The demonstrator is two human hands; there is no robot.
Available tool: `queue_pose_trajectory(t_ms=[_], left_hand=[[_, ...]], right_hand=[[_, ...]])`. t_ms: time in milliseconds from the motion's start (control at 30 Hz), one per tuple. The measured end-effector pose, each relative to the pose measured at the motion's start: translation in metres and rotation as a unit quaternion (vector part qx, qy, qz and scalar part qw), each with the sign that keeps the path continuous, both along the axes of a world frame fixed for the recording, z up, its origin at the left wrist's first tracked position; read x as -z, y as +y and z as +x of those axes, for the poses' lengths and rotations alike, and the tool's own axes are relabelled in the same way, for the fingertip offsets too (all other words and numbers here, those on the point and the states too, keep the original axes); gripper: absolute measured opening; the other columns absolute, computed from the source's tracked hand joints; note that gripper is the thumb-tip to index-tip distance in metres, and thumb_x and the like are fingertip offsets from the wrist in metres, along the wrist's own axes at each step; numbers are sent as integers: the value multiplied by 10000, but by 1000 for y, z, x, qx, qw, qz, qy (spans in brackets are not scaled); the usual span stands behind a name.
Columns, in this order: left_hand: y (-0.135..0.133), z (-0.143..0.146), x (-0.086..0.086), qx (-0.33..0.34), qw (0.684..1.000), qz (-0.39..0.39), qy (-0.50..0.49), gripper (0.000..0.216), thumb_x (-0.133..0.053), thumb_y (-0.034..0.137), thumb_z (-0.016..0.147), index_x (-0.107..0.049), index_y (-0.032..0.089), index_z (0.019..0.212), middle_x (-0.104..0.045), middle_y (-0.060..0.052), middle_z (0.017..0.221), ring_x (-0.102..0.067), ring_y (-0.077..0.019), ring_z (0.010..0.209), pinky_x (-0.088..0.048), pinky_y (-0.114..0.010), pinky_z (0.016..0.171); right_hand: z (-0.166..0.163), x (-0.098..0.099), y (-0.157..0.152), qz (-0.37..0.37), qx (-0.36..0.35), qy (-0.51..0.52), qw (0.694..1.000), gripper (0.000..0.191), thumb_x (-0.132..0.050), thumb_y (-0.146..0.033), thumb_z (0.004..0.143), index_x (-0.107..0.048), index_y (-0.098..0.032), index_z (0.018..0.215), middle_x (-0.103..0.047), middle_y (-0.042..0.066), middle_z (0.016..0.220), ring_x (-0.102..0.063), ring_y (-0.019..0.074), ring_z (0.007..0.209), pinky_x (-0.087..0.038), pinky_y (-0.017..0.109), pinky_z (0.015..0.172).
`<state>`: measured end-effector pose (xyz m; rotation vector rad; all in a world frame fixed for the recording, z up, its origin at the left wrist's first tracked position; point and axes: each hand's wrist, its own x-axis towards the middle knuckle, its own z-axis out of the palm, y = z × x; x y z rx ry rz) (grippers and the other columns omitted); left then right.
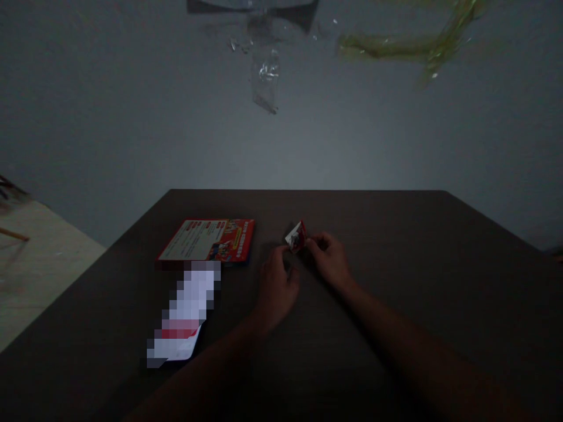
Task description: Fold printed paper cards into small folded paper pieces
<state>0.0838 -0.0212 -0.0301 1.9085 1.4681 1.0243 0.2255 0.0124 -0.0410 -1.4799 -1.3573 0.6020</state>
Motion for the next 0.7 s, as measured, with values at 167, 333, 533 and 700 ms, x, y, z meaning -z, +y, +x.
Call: queue_pose_trajectory(t_ms=[167, 333, 533, 700], left_hand=[[-1, -2, 1, 15, 1000, 16, -4, 397, -489, 131, 803, -434, 170, 1195, -521, -99, 1230, -479, -227, 1152, -363, -409, 991], [-1, 0, 5, 24, 999, 26, 2, 403, -508, 126, 792, -451, 188, 1186, -543, -96, 1202, -509, -222, 1134, -383, -411, 975], [-3, 0, 4, 34, 999, 27, 13, 392, -504, 128, 798, -455, 189, 1183, -547, -95, 1189, -517, -223, 1111, -389, -416, 962], [-4, -4, -5, 25, 996, 51, 75, 325, -498, 157, 808, -470, 171, 1132, -573, -89, 1108, -542, -218, 1040, -422, -373, 909]], right_hand=[[-2, 1, 1, 7, 14, 29, 999, 206, -531, -356, 770, -586, -160, 796, -619, 28, 698, -557, 154, 612, -428, 266, 570], [2, 6, 11, 12, 8, 26, 1000, 213, -544, -336, 744, -610, -151, 826, -627, 37, 726, -557, 159, 637, -430, 270, 588], [7, 7, 19, 20, -12, 30, 999, 182, -553, -303, 722, -625, -156, 800, -647, 38, 739, -568, 159, 657, -447, 282, 638], [8, 6, 15, 24, -16, 57, 998, 208, -557, -320, 729, -623, -152, 834, -641, 38, 751, -567, 158, 664, -446, 284, 642]])
